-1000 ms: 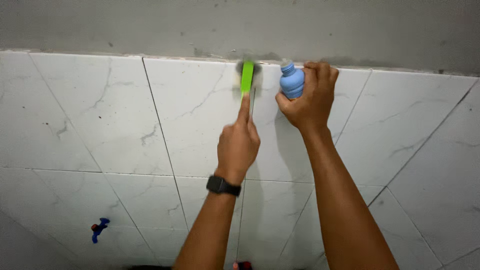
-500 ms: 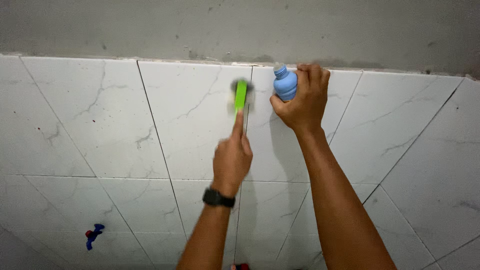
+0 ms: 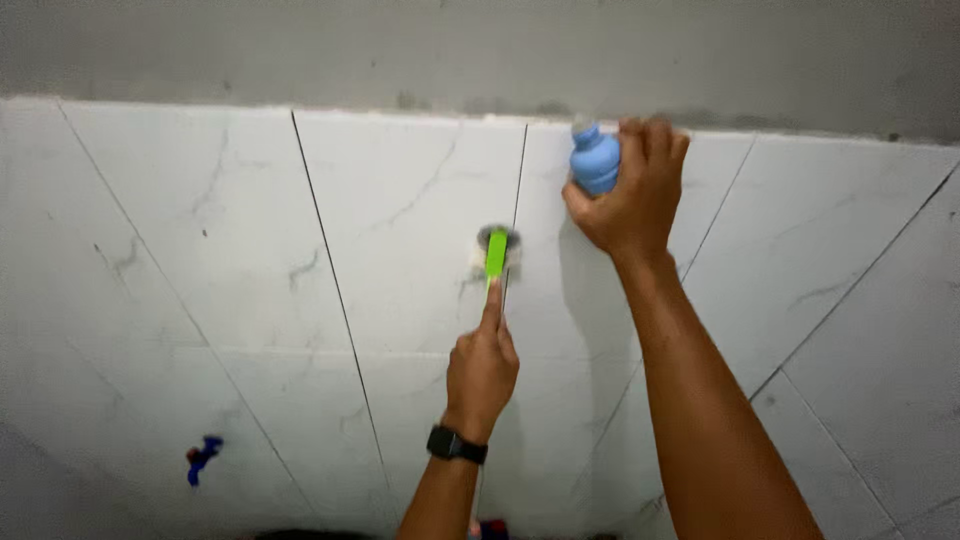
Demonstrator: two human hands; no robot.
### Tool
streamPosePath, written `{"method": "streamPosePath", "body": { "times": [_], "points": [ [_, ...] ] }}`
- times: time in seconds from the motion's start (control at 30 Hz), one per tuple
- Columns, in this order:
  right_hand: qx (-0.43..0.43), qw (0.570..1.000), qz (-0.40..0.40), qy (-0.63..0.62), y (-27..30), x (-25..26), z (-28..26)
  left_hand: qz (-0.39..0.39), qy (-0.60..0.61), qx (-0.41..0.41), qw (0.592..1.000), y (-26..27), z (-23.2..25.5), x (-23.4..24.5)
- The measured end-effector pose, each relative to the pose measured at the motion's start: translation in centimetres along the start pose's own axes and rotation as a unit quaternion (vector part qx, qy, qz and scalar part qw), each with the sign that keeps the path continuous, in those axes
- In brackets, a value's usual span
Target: The person applies cleaning liquid from a bottle onto the bathroom wall tiles and scrubs them with a brush.
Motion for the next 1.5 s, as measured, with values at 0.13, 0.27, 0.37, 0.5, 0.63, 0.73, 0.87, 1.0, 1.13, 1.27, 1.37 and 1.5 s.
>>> {"method": "streamPosePath", "body": {
  "times": [0.13, 0.27, 0.37, 0.5, 0.63, 0.73, 0.87, 1.0, 1.13, 1.27, 1.37, 1.5],
  "points": [
    [0.016, 1.000, 0.003, -0.013, -0.4, 0.2, -0.2, 0.132, -0.061, -0.141, 0.979, -3.3, 3.9, 3.4],
    [0.013, 1.000, 0.001, -0.002, -0.1, 0.2, 0.1, 0.080, -0.008, -0.113, 0.990, -7.4, 7.1, 6.1],
    [0.009, 1.000, 0.001, -0.005, -0.3, 0.1, -0.1, 0.079, 0.003, -0.098, 0.992, -6.8, 6.6, 6.0],
    [0.008, 1.000, 0.004, 0.000, -0.1, 0.2, -0.1, 0.088, -0.007, -0.075, 0.993, -2.0, 3.0, 2.6],
    [0.016, 1.000, 0.001, -0.008, -0.3, 0.0, 0.2, -0.011, 0.006, 0.039, 0.999, 0.7, -0.5, -0.1],
    [0.018, 1.000, -0.008, 0.005, -0.6, 0.0, 0.1, 0.106, -0.002, -0.096, 0.990, -1.3, 1.9, 2.3],
    [0.014, 1.000, 0.000, -0.007, -0.4, 0.8, -0.1, 0.084, 0.003, -0.098, 0.992, -6.6, 5.8, 6.2],
    [-0.017, 0.999, -0.024, -0.026, -0.4, 0.3, 0.3, 0.028, 0.022, -0.058, 0.998, -7.1, 5.8, 6.4],
    [0.045, 0.998, -0.005, 0.031, -0.6, 0.2, 0.5, 0.050, -0.052, -0.071, 0.995, -1.4, 1.2, 2.2],
    [0.009, 1.000, -0.027, 0.004, -0.1, -0.3, 0.6, -0.011, -0.071, -0.010, 0.997, 1.6, -2.0, -0.8],
    [0.001, 0.999, -0.030, -0.009, 0.0, -0.3, 0.7, -0.017, -0.059, -0.013, 0.998, -0.3, -0.6, 0.9],
    [0.040, 0.998, -0.018, 0.040, -0.3, -0.2, 0.6, 0.107, -0.058, -0.104, 0.987, -6.0, 4.0, 6.9]
  ]
}}
Point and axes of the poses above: each hand's wrist, its own y-axis away from the middle knuckle, its own x-axis out of the back of the hand, z = x × y, the point moved 5 cm from there along -y, towards the middle knuckle
